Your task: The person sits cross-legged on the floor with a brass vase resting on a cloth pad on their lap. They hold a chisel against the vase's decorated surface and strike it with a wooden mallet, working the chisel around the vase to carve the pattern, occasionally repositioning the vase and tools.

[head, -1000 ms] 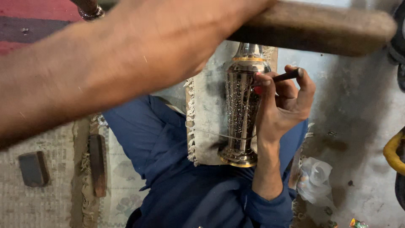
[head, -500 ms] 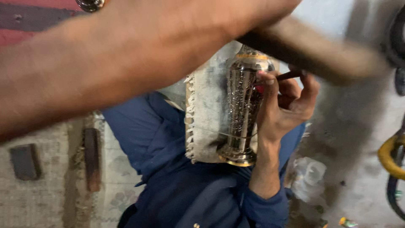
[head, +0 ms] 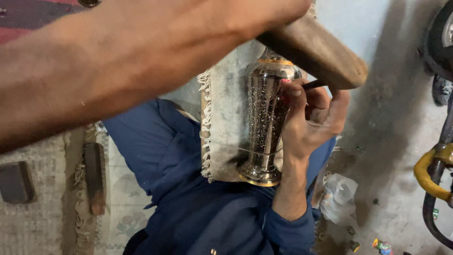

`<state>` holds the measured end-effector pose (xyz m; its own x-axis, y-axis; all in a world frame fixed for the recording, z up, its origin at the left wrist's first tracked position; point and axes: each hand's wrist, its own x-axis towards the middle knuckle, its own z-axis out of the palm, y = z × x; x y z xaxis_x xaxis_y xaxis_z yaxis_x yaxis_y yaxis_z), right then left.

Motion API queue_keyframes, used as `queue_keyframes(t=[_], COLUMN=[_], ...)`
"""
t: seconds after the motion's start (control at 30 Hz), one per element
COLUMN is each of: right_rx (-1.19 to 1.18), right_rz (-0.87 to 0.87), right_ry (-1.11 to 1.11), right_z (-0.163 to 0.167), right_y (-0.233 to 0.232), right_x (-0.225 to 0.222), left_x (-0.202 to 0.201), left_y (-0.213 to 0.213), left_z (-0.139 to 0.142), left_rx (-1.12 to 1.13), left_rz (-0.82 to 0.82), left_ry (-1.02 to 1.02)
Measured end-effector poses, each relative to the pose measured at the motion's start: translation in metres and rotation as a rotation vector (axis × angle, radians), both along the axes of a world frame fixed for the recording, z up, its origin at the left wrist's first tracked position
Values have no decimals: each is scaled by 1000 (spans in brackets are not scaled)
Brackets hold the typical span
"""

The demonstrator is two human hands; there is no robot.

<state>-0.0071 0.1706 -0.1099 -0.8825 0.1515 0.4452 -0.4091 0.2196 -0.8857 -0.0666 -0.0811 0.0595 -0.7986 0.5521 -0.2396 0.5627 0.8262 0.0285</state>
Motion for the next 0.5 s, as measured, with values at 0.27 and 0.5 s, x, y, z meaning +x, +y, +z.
queue_keyframes(t=[0.27,0.5], right_rx=[26,-14], right_rz=[54,72], right_ry=[-5,-36], right_z=[2,2], right_y=[6,9], right_x=[1,3], left_x=[-4,-2], left_y=[-2,-1], left_z=[-5,-6], left_rx=[-66,-137], left_rz=[-108,-239], left_ry=[160,386])
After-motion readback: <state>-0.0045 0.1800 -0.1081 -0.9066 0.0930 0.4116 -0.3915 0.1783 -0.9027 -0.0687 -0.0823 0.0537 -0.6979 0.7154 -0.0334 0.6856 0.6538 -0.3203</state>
